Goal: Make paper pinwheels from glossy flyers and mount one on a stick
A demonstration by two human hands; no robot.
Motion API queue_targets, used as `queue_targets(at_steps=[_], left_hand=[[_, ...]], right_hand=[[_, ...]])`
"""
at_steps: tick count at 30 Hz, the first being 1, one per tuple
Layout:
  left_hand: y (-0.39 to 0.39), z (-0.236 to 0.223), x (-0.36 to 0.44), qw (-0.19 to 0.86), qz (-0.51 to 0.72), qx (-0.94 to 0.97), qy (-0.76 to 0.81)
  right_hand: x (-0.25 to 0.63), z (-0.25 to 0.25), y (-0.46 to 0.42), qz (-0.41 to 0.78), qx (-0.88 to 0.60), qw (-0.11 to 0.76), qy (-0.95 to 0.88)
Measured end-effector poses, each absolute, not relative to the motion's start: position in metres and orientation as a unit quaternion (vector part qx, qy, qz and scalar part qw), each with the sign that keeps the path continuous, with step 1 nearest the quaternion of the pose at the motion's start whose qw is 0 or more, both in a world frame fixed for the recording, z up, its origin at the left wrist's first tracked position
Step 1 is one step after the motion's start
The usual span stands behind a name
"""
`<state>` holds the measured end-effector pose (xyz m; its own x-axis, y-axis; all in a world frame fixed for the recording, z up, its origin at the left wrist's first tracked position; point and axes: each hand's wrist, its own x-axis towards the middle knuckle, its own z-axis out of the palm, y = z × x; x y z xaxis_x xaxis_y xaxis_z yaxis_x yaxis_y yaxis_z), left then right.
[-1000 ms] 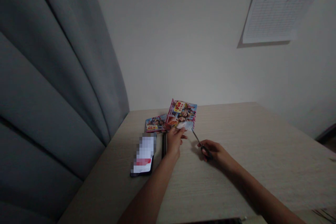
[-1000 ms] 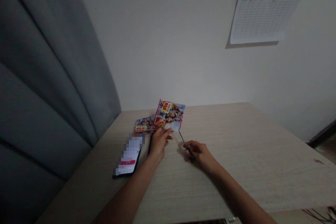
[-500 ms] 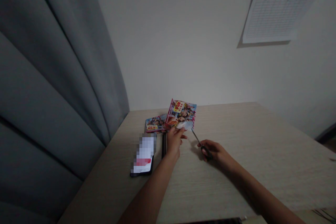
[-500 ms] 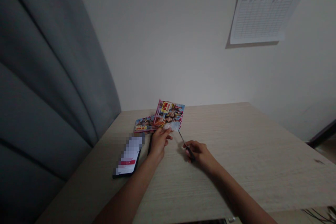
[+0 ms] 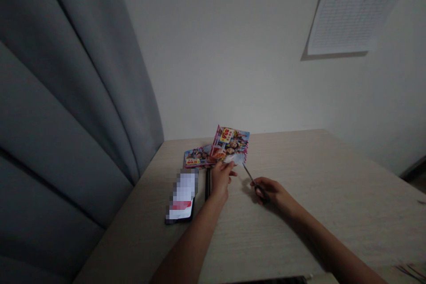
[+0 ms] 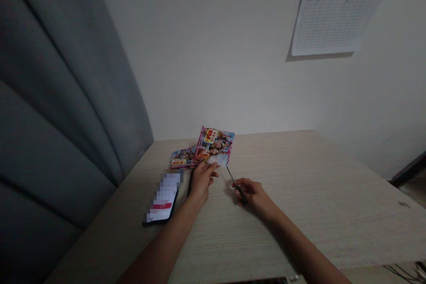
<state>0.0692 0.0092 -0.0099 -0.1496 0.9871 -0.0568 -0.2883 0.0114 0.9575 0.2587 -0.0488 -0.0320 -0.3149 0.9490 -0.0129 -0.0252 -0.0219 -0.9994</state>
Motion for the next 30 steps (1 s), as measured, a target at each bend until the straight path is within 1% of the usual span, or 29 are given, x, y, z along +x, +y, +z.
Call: queue_targets(at_steps=[8, 16, 30], left_hand=[[0.0103, -0.0099, 0.0695, 0.533, 0.598, 0.369, 0.472], [0.0082, -0.0065, 0.0697, 0.534, 0.598, 0.365, 0.474], [0.0088, -0.0071, 0.069, 0.538, 0.6, 0.368, 0.464]], right_hand=[[0.2586, -0.0276, -0.0494, 0.586, -0.409, 0.41, -0.566], [0.2611, -0.0368, -0.0471, 0.586, -0.403, 0.415, -0.568], [0.2617, -0.037, -0.0474, 0.582, -0.413, 0.409, -0.569]])
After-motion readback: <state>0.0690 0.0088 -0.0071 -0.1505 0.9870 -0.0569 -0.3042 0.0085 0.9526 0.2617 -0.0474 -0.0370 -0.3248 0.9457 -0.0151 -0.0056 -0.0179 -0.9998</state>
